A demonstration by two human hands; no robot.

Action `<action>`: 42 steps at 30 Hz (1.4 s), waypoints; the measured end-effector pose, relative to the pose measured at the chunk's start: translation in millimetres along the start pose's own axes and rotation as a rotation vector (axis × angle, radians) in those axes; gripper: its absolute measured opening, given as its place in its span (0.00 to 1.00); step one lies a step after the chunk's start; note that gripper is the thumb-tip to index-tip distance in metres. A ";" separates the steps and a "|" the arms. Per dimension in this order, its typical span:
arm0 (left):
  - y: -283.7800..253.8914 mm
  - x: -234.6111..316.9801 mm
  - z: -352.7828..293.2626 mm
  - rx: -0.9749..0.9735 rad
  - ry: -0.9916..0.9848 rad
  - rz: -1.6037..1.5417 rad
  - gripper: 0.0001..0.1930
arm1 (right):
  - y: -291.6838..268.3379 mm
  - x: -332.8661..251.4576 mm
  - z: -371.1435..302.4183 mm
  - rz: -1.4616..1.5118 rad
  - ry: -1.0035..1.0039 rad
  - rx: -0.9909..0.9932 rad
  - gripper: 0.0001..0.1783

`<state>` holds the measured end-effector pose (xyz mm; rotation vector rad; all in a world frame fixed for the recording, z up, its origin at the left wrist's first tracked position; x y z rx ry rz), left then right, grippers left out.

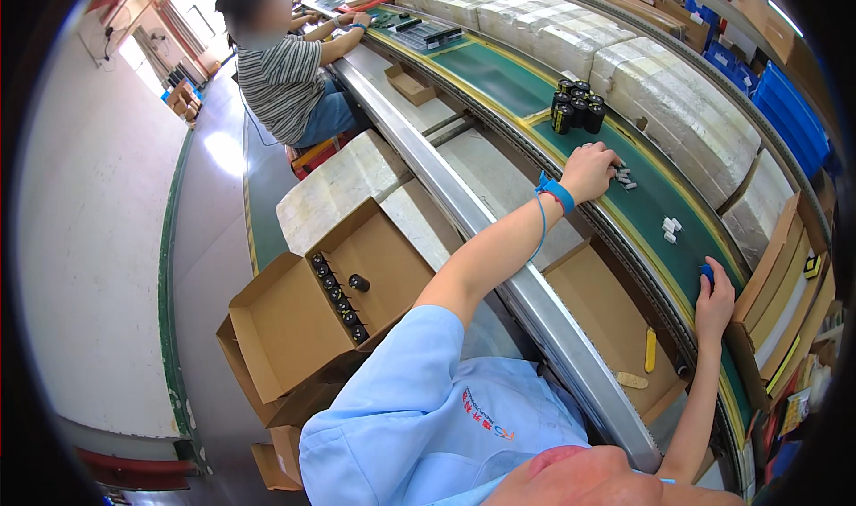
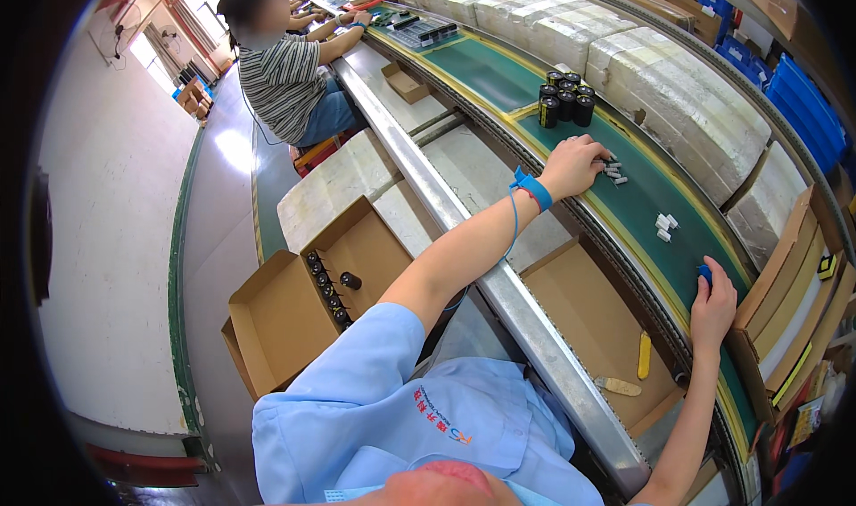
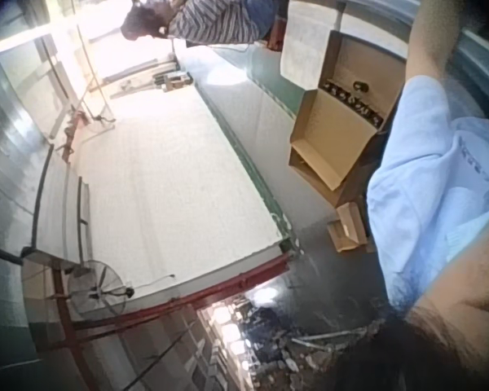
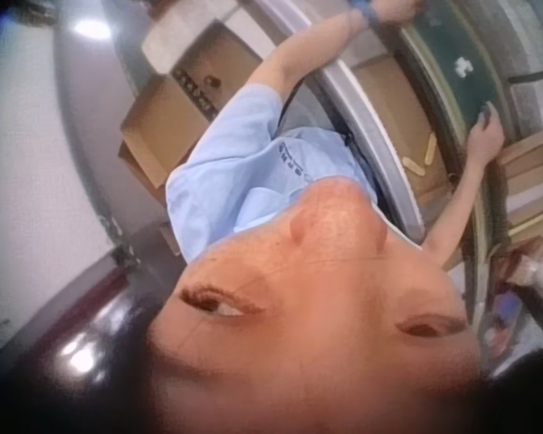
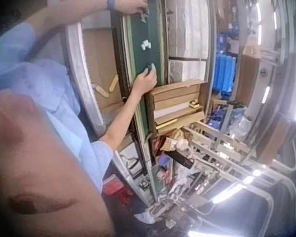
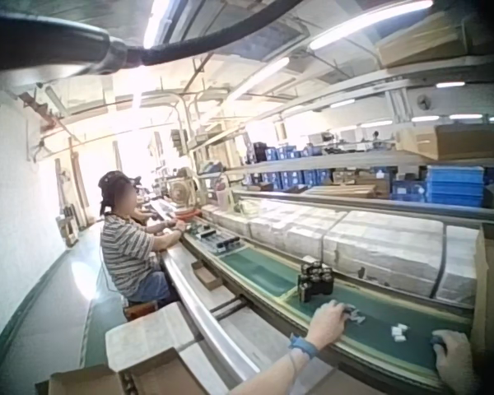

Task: The recorder is seen manually placing components onto a printed circuit board on an assembly line.

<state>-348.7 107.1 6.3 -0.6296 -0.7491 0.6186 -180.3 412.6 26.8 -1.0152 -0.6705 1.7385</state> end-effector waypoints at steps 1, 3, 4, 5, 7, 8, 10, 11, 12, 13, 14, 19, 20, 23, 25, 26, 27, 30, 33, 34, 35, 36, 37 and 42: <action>0.3 0.1 -0.4 0.013 0.008 -0.017 0.08 | -0.8 -0.6 -0.2 0.000 -0.001 0.000 0.17; -0.3 -0.1 -0.7 0.026 0.016 -0.032 0.07 | -1.1 -1.2 0.0 0.010 0.027 -0.024 0.18; -0.3 -0.6 -0.8 0.023 0.009 -0.027 0.07 | -0.9 -1.9 0.0 0.011 0.026 -0.024 0.18; -0.2 0.0 -0.5 0.020 0.003 -0.025 0.07 | -1.1 -2.0 -0.3 0.011 0.024 -0.019 0.18; -0.7 1.0 -1.1 0.015 0.001 -0.019 0.08 | -1.0 -1.7 -0.2 0.010 0.023 -0.013 0.18; -0.9 0.9 -1.5 0.010 -0.003 -0.013 0.08 | -0.5 -1.5 -0.2 0.019 0.020 -0.012 0.18; -1.9 0.9 -1.1 0.010 -0.003 -0.012 0.08 | -0.5 -1.5 0.0 0.027 0.018 -0.010 0.18; -1.6 0.4 -0.9 0.010 -0.003 -0.009 0.08 | -1.0 -2.5 0.5 0.029 0.007 -0.006 0.17; -1.2 0.1 -1.1 0.010 -0.002 -0.010 0.08 | -1.6 -3.6 0.8 0.032 -0.004 -0.002 0.17; -1.0 0.2 -1.6 0.018 0.005 -0.017 0.08 | -2.5 -4.7 0.7 0.031 -0.005 -0.001 0.17; -1.2 0.6 -1.7 0.025 0.012 -0.024 0.08 | -2.9 -5.7 0.6 0.040 0.002 -0.009 0.17; -1.5 1.2 -1.5 0.019 0.006 -0.021 0.08 | -2.4 -4.8 0.8 0.047 -0.007 -0.027 0.16; -1.5 1.4 -1.9 0.018 0.006 -0.020 0.08 | -2.8 -5.1 0.3 0.039 -0.004 -0.011 0.16; -2.4 1.3 -0.9 0.010 0.006 -0.011 0.08 | -2.0 -3.0 0.2 0.022 0.001 0.005 0.17; -3.1 2.1 -1.4 0.007 0.002 -0.013 0.08 | -1.3 -0.3 -0.3 0.015 0.003 0.003 0.18; -3.8 1.2 -1.8 0.007 -0.004 -0.013 0.08 | -0.3 0.4 -0.3 0.004 -0.002 0.003 0.18; -3.7 1.1 -1.8 0.006 -0.006 -0.010 0.08 | 0.6 0.3 -0.5 -0.007 -0.007 0.003 0.19; -2.9 1.6 -1.5 0.014 0.004 -0.018 0.08 | -1.5 -1.2 -1.8 -0.013 0.071 -0.024 0.21; -2.4 2.2 -1.1 0.011 0.010 -0.022 0.08 | -1.9 -2.8 -1.4 0.013 0.103 -0.029 0.22; -2.4 2.5 -1.5 0.012 0.009 -0.027 0.08 | -2.1 -2.3 -1.5 0.014 0.103 -0.031 0.22; -3.1 3.2 -1.7 0.013 0.008 -0.030 0.08 | -1.6 -1.0 -1.4 0.017 0.101 -0.044 0.22; -3.7 3.8 -1.9 0.013 0.007 -0.029 0.08 | -0.9 -0.5 -1.3 0.020 0.100 -0.057 0.23; -4.1 4.2 -2.1 0.005 0.000 -0.034 0.08 | -0.6 -1.2 -1.3 0.021 0.100 -0.058 0.23; -4.2 3.8 -2.4 -0.002 -0.003 -0.041 0.08 | 1.1 1.8 -0.2 0.049 0.026 -0.044 0.20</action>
Point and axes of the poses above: each hand's wrist, its own z-axis towards the middle knuckle, its own y-axis out of the palm, x = y × z, the point moved 4 cm from there along z, towards the middle knuckle, and after that the axes turned 2 degrees about y, right-handed, at the moved point
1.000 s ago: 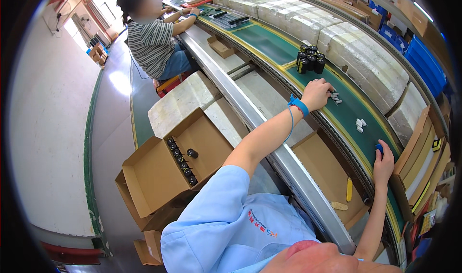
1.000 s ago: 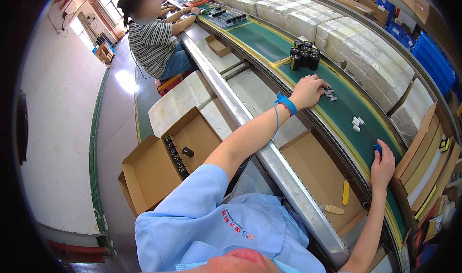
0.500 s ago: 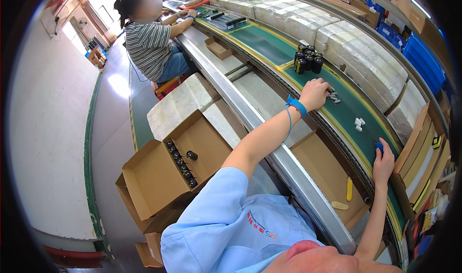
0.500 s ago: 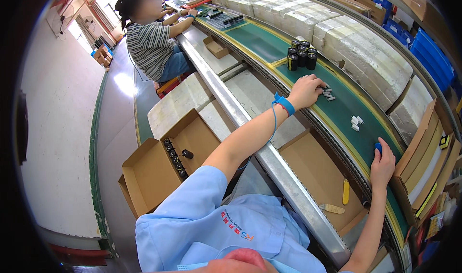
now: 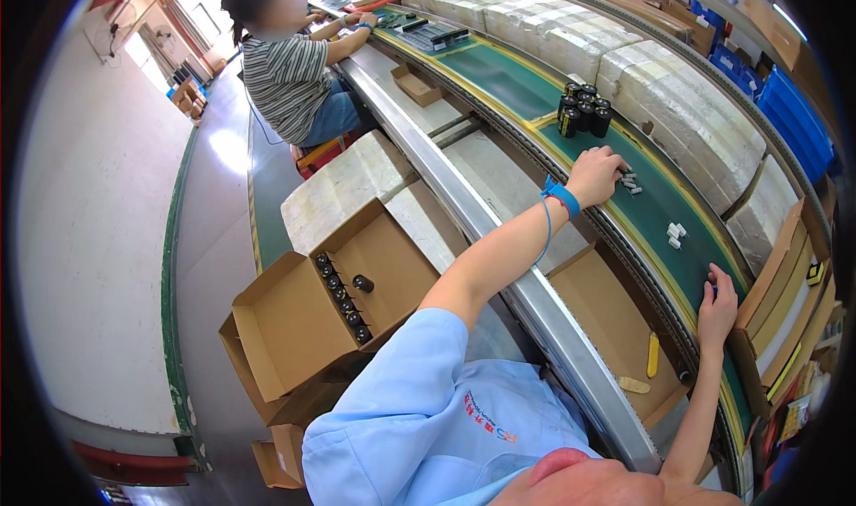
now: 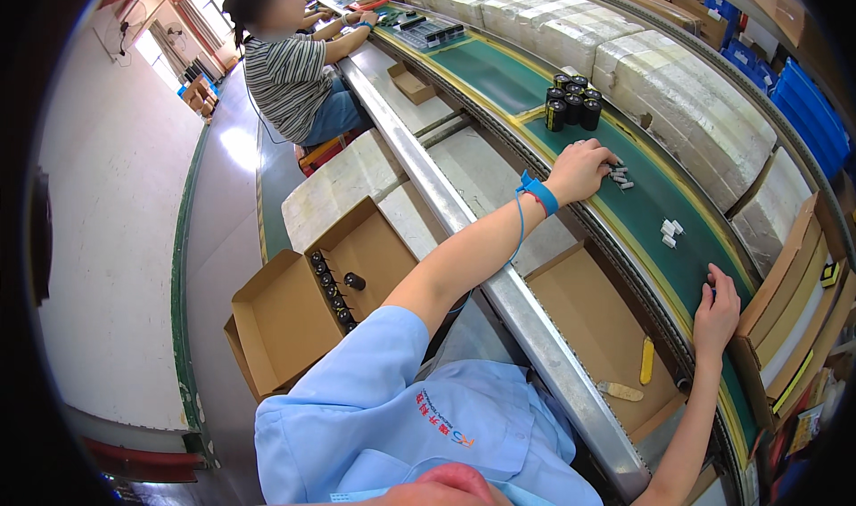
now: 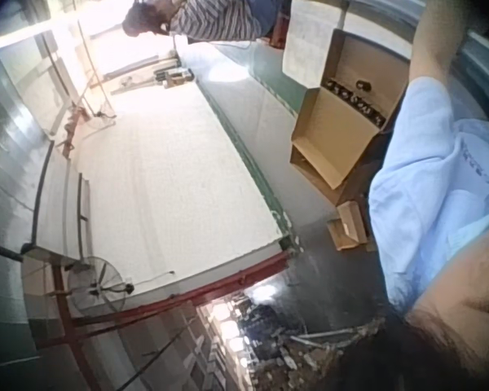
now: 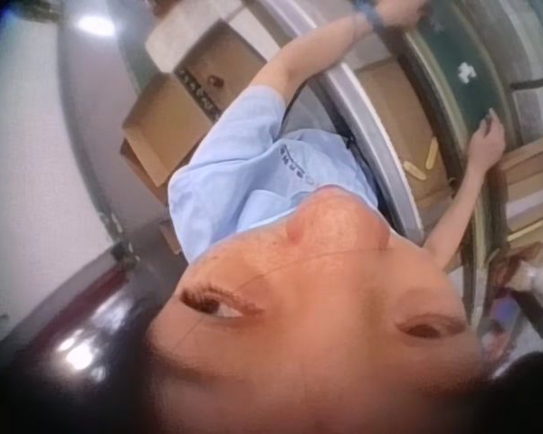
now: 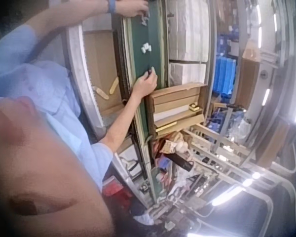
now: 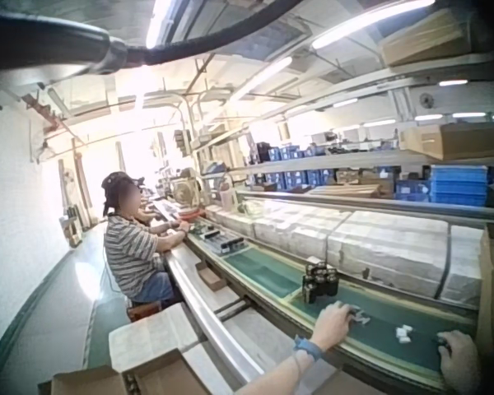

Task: The recorder is seen manually placing components onto a printed circuit board on an assembly line.

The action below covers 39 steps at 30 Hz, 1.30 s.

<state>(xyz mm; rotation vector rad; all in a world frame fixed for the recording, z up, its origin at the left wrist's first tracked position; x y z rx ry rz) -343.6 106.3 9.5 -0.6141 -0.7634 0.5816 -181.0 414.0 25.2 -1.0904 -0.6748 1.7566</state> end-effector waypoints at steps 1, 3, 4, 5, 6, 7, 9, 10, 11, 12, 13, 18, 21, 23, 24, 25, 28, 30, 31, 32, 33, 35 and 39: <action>0.3 0.5 0.2 -0.006 -0.001 0.002 0.08 | -0.7 -1.0 -0.5 -0.002 0.000 0.000 0.20; -0.3 -0.1 0.1 -0.010 -0.003 0.008 0.08 | -1.1 -4.9 -0.2 -0.008 0.005 0.008 0.19; -0.5 0.3 0.1 -0.007 0.004 -0.002 0.08 | -1.1 -4.1 0.0 -0.008 0.004 0.008 0.19; -0.6 0.2 0.2 -0.003 0.012 -0.011 0.09 | -1.1 -3.3 0.0 -0.011 -0.009 0.010 0.18; -0.2 0.3 0.2 -0.003 0.012 -0.010 0.09 | -1.3 -3.1 -0.3 -0.014 -0.021 0.012 0.18; 0.6 0.6 0.2 -0.004 0.010 -0.024 0.09 | -1.6 -3.1 -0.9 -0.014 -0.021 0.013 0.18; 0.2 1.7 0.6 -0.006 0.007 -0.039 0.10 | -6.1 -5.6 -2.8 -0.035 -0.095 0.104 0.18; -0.3 2.1 1.2 -0.002 0.011 -0.041 0.10 | -6.4 -5.5 -2.5 -0.035 -0.094 0.105 0.18; -0.3 2.6 1.2 0.001 0.014 -0.043 0.10 | -7.1 -7.0 -2.6 -0.061 -0.130 0.121 0.17; 0.1 3.3 1.1 -0.001 0.015 -0.044 0.10 | -7.8 -8.7 -2.7 -0.087 -0.166 0.137 0.17; 0.4 4.2 1.0 0.004 0.016 -0.046 0.10 | -8.0 -9.8 -2.5 -0.087 -0.164 0.137 0.17; 0.3 3.5 0.7 0.003 0.008 -0.040 0.11 | -1.8 4.0 0.2 0.009 0.111 0.031 0.16; -3.0 -0.6 -2.2 0.014 0.013 -0.032 0.11 | -2.8 -2.4 2.5 0.016 0.018 0.023 0.15; -3.0 1.1 -1.6 0.013 0.018 -0.022 0.09 | -7.7 -12.9 0.0 -0.025 -0.050 0.074 0.15; -1.1 5.3 0.5 0.006 0.027 -0.024 0.09 | -11.5 -16.3 -2.6 -0.068 -0.112 0.128 0.15; 0.6 8.8 1.9 0.004 0.020 -0.031 0.08 | -12.7 -13.8 -4.3 -0.070 -0.101 0.134 0.15; -1.5 9.9 3.2 0.008 0.021 -0.040 0.05 | -15.3 -14.3 -4.4 0.014 -0.105 0.188 0.14; -1.6 7.6 2.5 0.017 0.034 -0.017 0.05 | -10.8 -13.0 -1.2 0.013 -0.001 0.070 0.14; -1.0 3.2 1.9 0.021 0.026 -0.024 0.05 | -8.6 -10.5 0.2 -0.001 0.024 0.079 0.14; -1.5 2.6 2.9 0.018 0.025 -0.030 0.05 | -6.1 -6.7 1.6 0.058 0.039 0.058 0.13; -5.0 3.6 2.7 0.015 0.030 -0.046 0.06 | -4.3 -2.3 2.3 0.120 0.055 0.039 0.13; -9.6 3.4 3.8 -0.001 0.039 -0.082 0.06 | -11.9 -10.9 2.7 0.049 -0.005 0.125 0.13; -4.8 4.5 4.3 -0.010 0.062 -0.042 0.06 | -25.2 -28.0 1.4 0.004 -0.171 0.305 0.13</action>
Point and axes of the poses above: each hand's wrist, its own z-axis towards the middle knuckle, its own y-axis out of the palm, x = y × z, the point moved 4 cm from there along z, towards the middle knuckle, and after that the axes turned 2 degrees about y, right-handed, at the moved point
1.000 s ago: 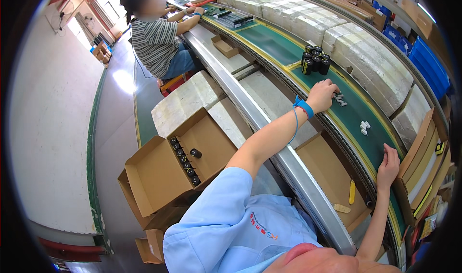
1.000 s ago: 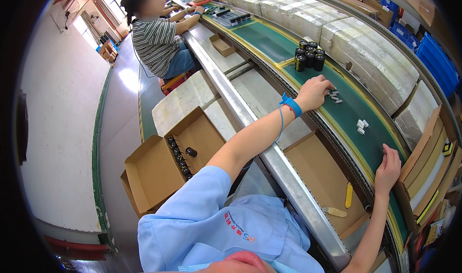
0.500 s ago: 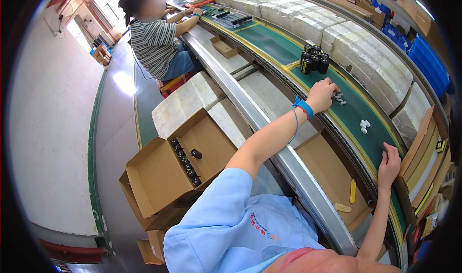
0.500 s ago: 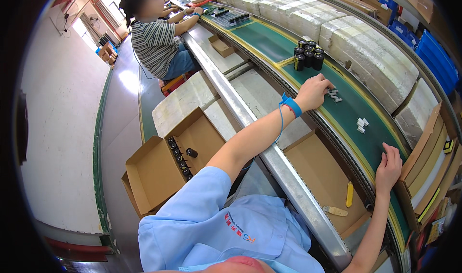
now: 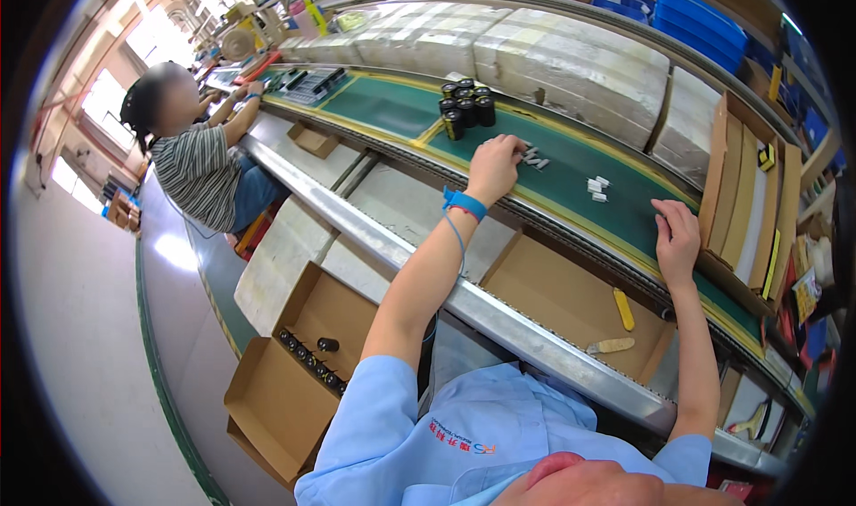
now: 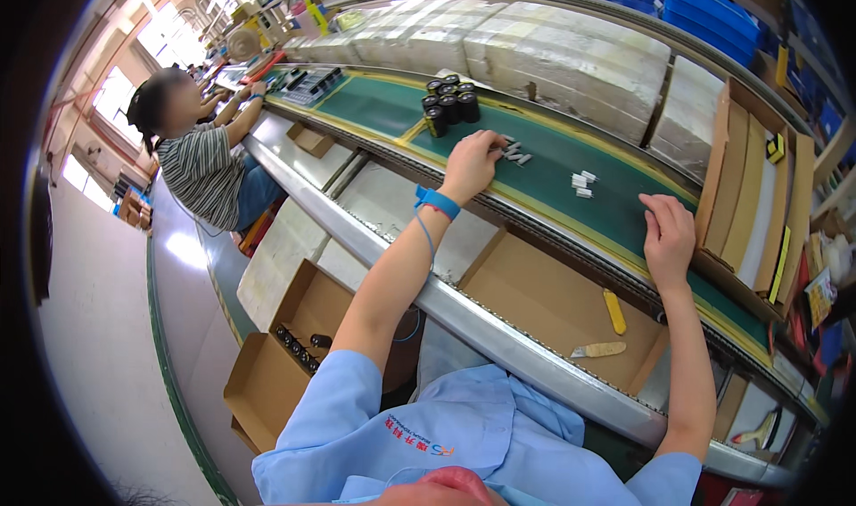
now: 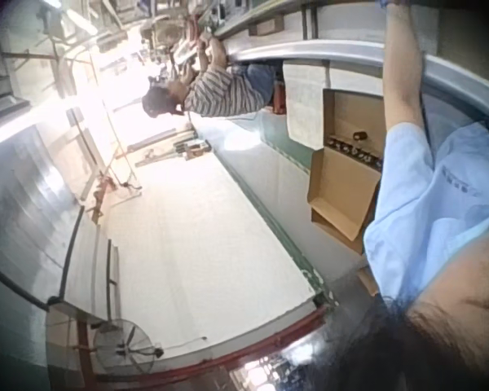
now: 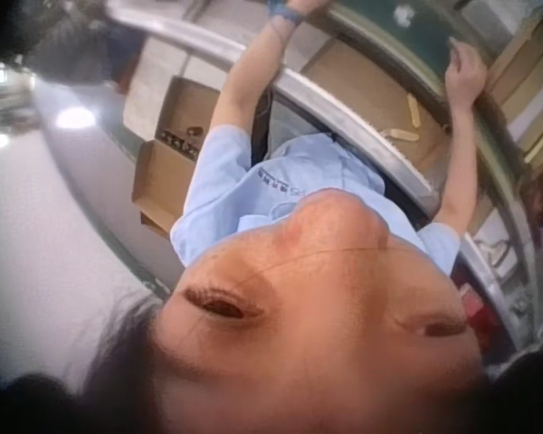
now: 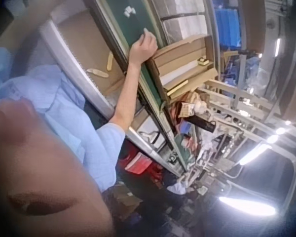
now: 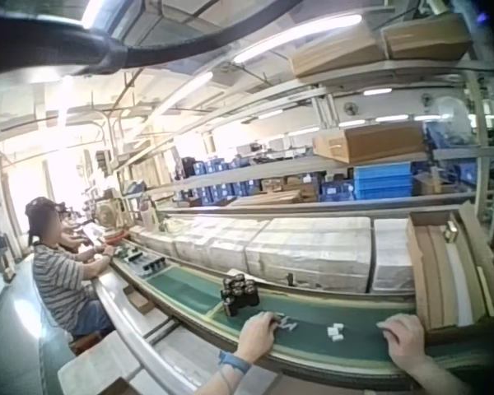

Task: The recorder is seen manually placing components onto a printed circuit board on an assembly line.

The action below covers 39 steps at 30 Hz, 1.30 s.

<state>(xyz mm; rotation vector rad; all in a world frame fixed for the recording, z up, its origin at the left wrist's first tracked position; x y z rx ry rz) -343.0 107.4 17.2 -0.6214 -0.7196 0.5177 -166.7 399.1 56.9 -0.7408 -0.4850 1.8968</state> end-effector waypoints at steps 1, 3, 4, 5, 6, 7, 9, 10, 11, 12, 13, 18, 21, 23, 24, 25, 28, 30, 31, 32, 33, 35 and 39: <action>2.4 1.6 1.4 -0.008 0.010 -0.012 0.06 | 0.1 1.5 -0.7 0.011 0.022 -0.020 0.12; 2.1 2.7 0.7 0.014 0.024 0.017 0.06 | 6.5 11.1 -5.5 0.006 0.075 -0.125 0.12; 3.0 3.5 0.5 0.013 0.026 0.013 0.06 | 13.1 17.8 -9.0 0.010 0.123 -0.230 0.12; 2.4 3.3 0.2 0.015 0.031 0.018 0.07 | 17.9 22.4 -10.5 0.082 0.198 -0.259 0.12; 1.9 3.1 0.0 0.017 0.035 0.022 0.07 | 17.4 23.3 -11.0 0.081 0.199 -0.258 0.12; 1.6 2.9 0.0 0.016 0.037 0.021 0.07 | 14.1 21.2 -10.1 0.049 0.169 -0.213 0.12; 1.7 1.1 -0.6 0.010 0.019 0.013 0.08 | 9.2 12.6 -6.5 0.015 0.143 -0.168 0.12; 1.1 0.0 -1.0 0.007 0.021 0.010 0.08 | 5.4 5.1 -3.3 0.024 0.101 -0.101 0.13; 0.7 1.3 0.0 -0.015 -0.004 0.007 0.08 | 0.7 1.6 -2.2 0.027 0.063 -0.032 0.13; 0.6 1.9 0.7 -0.039 -0.028 0.004 0.08 | 0.4 3.2 -2.6 0.018 0.072 -0.030 0.13; 0.7 2.4 1.1 -0.034 -0.018 -0.003 0.09 | 3.0 5.8 -3.4 0.029 0.080 -0.061 0.13; 2.0 -1.1 0.6 -0.036 -0.007 -0.043 0.08 | 18.6 21.8 -9.6 0.064 0.211 -0.242 0.13; 2.4 -1.8 0.3 -0.050 -0.035 -0.036 0.08 | 8.7 13.5 -6.0 0.017 0.133 -0.141 0.15; 2.5 -0.9 0.9 -0.048 -0.023 -0.031 0.08 | 2.9 5.6 -3.3 -0.009 0.091 -0.055 0.17; 2.3 -0.3 1.2 -0.040 -0.014 -0.023 0.08 | 1.3 3.9 -2.6 0.019 0.095 -0.027 0.18; 2.3 -0.1 1.2 -0.045 -0.011 -0.028 0.08 | -0.8 4.2 -2.2 0.047 0.099 0.001 0.20; 3.5 -0.6 2.6 -0.051 -0.010 -0.044 0.08 | 7.7 16.9 -7.1 0.005 0.114 -0.123 0.22; 3.9 -3.2 2.0 -0.045 -0.016 -0.050 0.08 | 12.4 20.0 -10.2 0.030 0.190 -0.172 0.23; 4.4 -4.2 2.1 -0.045 -0.017 -0.051 0.08 | 12.4 19.1 -10.1 0.028 0.220 -0.192 0.24; 4.1 -4.1 1.8 -0.052 -0.014 -0.058 0.08 | 11.9 17.1 -9.0 0.026 0.250 -0.214 0.24; 3.3 -4.3 1.6 -0.051 -0.019 -0.049 0.08 | 8.9 14.2 -6.8 0.004 0.226 -0.190 0.24; 1.6 -2.1 0.5 -0.042 -0.025 -0.016 0.08 | 3.1 10.1 -3.7 0.014 0.172 -0.106 0.25; 2.0 -1.7 0.6 -0.060 -0.031 -0.041 0.08 | -0.7 9.4 -5.4 0.070 0.163 -0.014 0.25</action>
Point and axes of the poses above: each hand's wrist, its own z-axis towards the middle knuckle, its own y-axis out of the palm, x = y × z, the point moved 4 cm from there along z, towards the middle knuckle, and after that the axes turned 2 degrees about y, right-handed, at the moved point
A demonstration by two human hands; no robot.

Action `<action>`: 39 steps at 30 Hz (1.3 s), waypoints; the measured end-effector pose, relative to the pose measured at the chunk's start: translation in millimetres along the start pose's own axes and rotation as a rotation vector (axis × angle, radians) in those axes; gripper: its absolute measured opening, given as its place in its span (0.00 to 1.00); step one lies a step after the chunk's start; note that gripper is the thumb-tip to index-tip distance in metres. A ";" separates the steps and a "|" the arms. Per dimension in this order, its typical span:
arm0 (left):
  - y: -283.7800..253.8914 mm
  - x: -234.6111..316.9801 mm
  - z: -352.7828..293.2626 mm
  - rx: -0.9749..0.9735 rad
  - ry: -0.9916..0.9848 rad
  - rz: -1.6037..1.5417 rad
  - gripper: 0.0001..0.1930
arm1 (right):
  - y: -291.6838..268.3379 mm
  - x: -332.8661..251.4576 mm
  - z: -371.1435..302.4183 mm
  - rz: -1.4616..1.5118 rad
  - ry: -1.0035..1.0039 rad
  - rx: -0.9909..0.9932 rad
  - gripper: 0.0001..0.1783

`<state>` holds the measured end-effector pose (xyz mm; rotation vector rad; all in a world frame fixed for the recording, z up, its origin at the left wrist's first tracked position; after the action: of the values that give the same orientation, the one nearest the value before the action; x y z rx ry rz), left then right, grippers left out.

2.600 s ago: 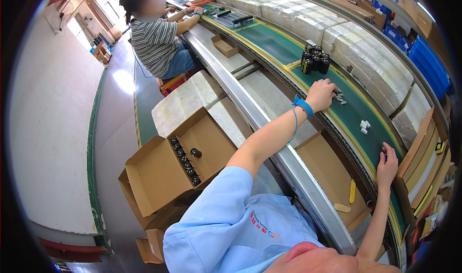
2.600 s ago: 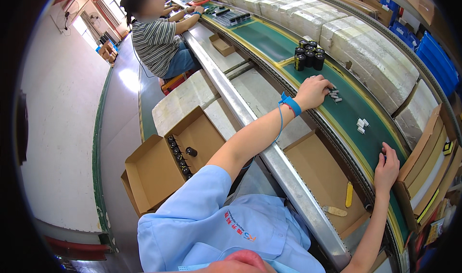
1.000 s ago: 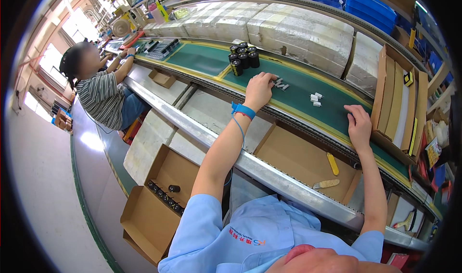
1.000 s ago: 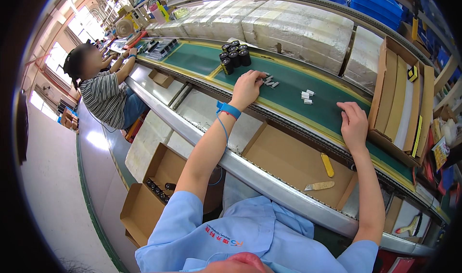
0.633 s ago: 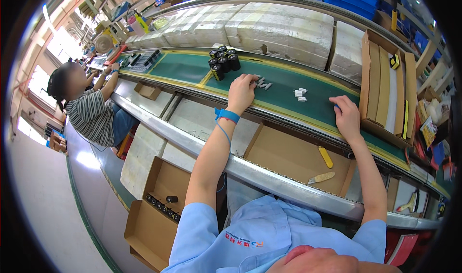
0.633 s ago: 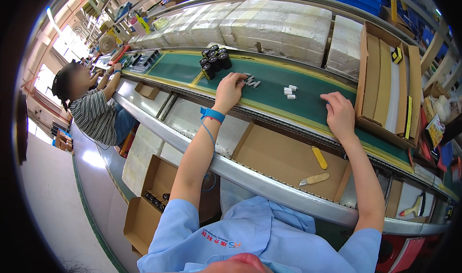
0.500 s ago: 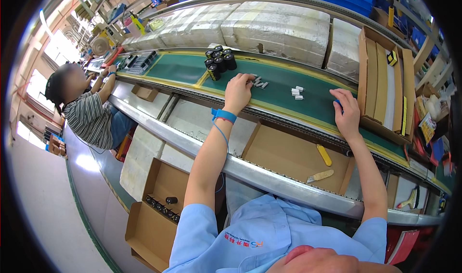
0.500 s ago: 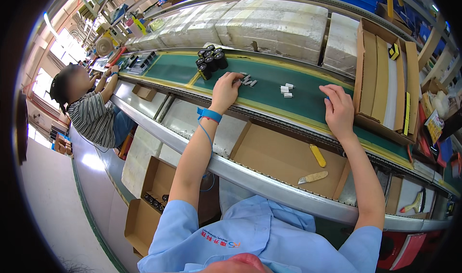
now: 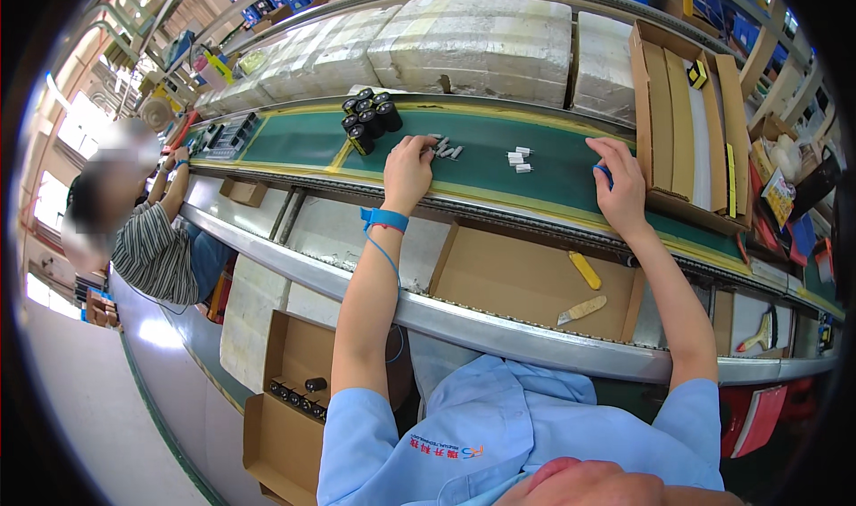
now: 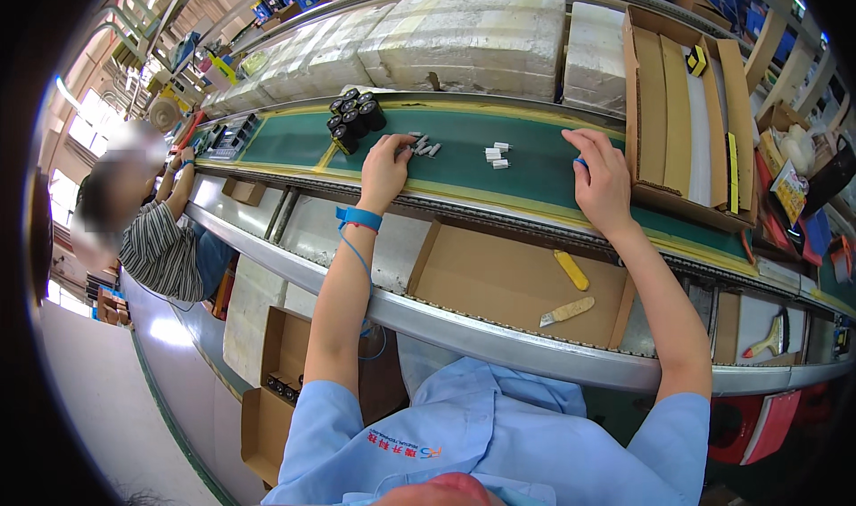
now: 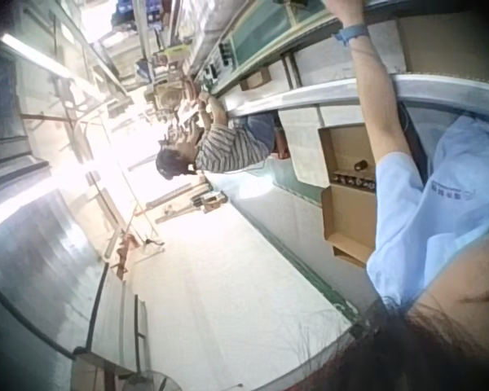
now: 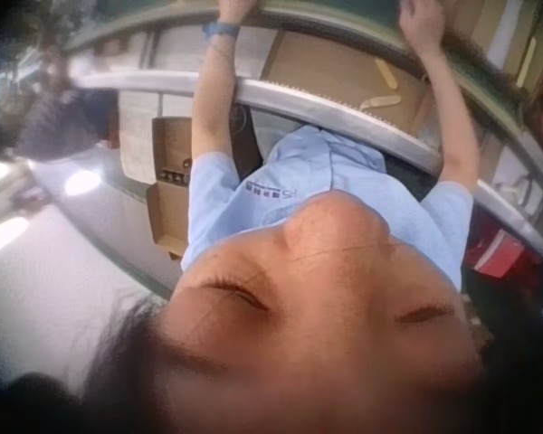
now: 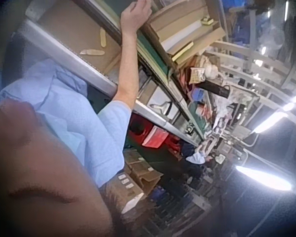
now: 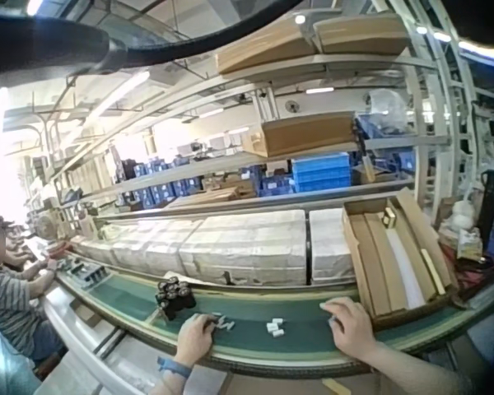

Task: The recorder is seen manually placing components onto a printed circuit board on an assembly line.

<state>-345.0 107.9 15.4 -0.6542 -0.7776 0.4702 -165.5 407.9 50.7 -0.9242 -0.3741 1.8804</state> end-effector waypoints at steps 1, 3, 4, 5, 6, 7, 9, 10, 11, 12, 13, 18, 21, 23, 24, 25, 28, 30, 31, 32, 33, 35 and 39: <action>0.0 0.0 0.2 0.009 0.006 0.007 0.08 | 2.1 4.6 -1.2 -0.002 0.005 -0.001 0.25; 0.9 1.0 0.6 0.009 0.011 0.008 0.08 | 11.1 12.6 -3.4 -0.081 -0.060 -0.149 0.25; 0.1 0.7 2.1 0.013 0.020 0.021 0.08 | 12.3 15.9 -3.5 -0.084 -0.053 -0.152 0.25; -0.2 2.2 1.9 0.011 0.027 0.031 0.08 | 12.9 14.2 -3.3 -0.075 -0.001 -0.167 0.25; -0.7 4.3 2.7 0.019 0.049 0.032 0.08 | 12.9 13.0 -3.1 -0.067 0.052 -0.182 0.25; -1.2 4.5 4.0 0.003 0.038 0.019 0.08 | 11.6 12.2 -2.7 -0.072 0.066 -0.187 0.25; -1.3 3.2 4.3 0.001 0.023 0.026 0.08 | 3.1 3.3 2.3 -0.100 -0.082 -0.024 0.26; -1.3 2.8 3.6 -0.010 0.024 0.020 0.08 | -0.2 -1.7 3.2 -0.072 -0.113 0.021 0.26; -0.8 2.0 3.4 -0.004 0.034 0.023 0.08 | 0.4 -1.0 2.8 -0.079 -0.100 0.020 0.26; -0.4 1.4 3.3 0.003 0.042 0.026 0.08 | 0.1 0.8 2.5 -0.028 -0.080 0.033 0.25; 0.6 0.5 3.3 -0.008 0.046 0.018 0.08 | -0.3 2.3 1.9 0.024 -0.059 0.048 0.25; -0.1 1.1 2.9 -0.025 0.018 0.014 0.09 | 14.4 13.9 -4.7 -0.176 -0.122 -0.128 0.22; -0.6 1.4 2.5 -0.040 0.010 0.023 0.09 | 19.6 20.6 -4.9 -0.083 0.055 -0.204 0.22; -1.1 1.5 0.9 -0.047 -0.004 0.017 0.09 | 14.4 13.7 -4.0 -0.046 0.077 -0.169 0.23; -2.1 1.6 -0.1 -0.050 -0.008 0.030 0.09 | 9.1 7.0 -2.0 -0.055 -0.004 -0.065 0.23; -2.7 0.9 -1.3 -0.057 -0.009 0.027 0.09 | 5.8 1.7 -2.1 -0.062 -0.084 0.038 0.23; -4.1 1.2 3.1 -0.059 -0.013 0.014 0.09 | 1.8 -0.7 -1.0 -0.036 -0.088 0.055 0.24; -3.1 -0.8 3.6 -0.064 -0.021 0.017 0.09 | 7.1 5.0 -0.4 -0.058 -0.080 0.019 0.24; -3.0 -1.4 4.4 -0.066 -0.029 0.023 0.09 | 10.7 8.6 -0.2 -0.079 -0.076 -0.016 0.23; -0.4 0.8 5.8 -0.070 -0.022 0.014 0.09 | 12.0 14.8 -1.8 -0.089 -0.070 -0.013 0.23; 1.9 3.7 8.0 -0.074 -0.019 0.023 0.09 | 16.2 23.6 -4.1 -0.071 -0.027 -0.082 0.23; 4.7 3.6 10.1 -0.075 -0.019 0.037 0.09 | 17.9 30.9 -7.9 -0.072 0.027 -0.139 0.22; 3.2 -14.3 6.7 -0.066 0.057 0.032 0.10 | 10.3 12.7 -1.5 -0.111 -0.097 -0.004 0.23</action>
<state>-359.6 103.9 9.8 -0.7396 -0.7318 0.4549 -174.0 413.7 37.9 -0.8005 -0.4789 1.8270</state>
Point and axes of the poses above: each hand's wrist, its own z-axis towards the middle knuckle, its own y-axis out of the palm, x = y × z, the point moved 4 cm from there along z, towards the middle knuckle, and after that the axes turned 2 degrees about y, right-handed, at the moved point
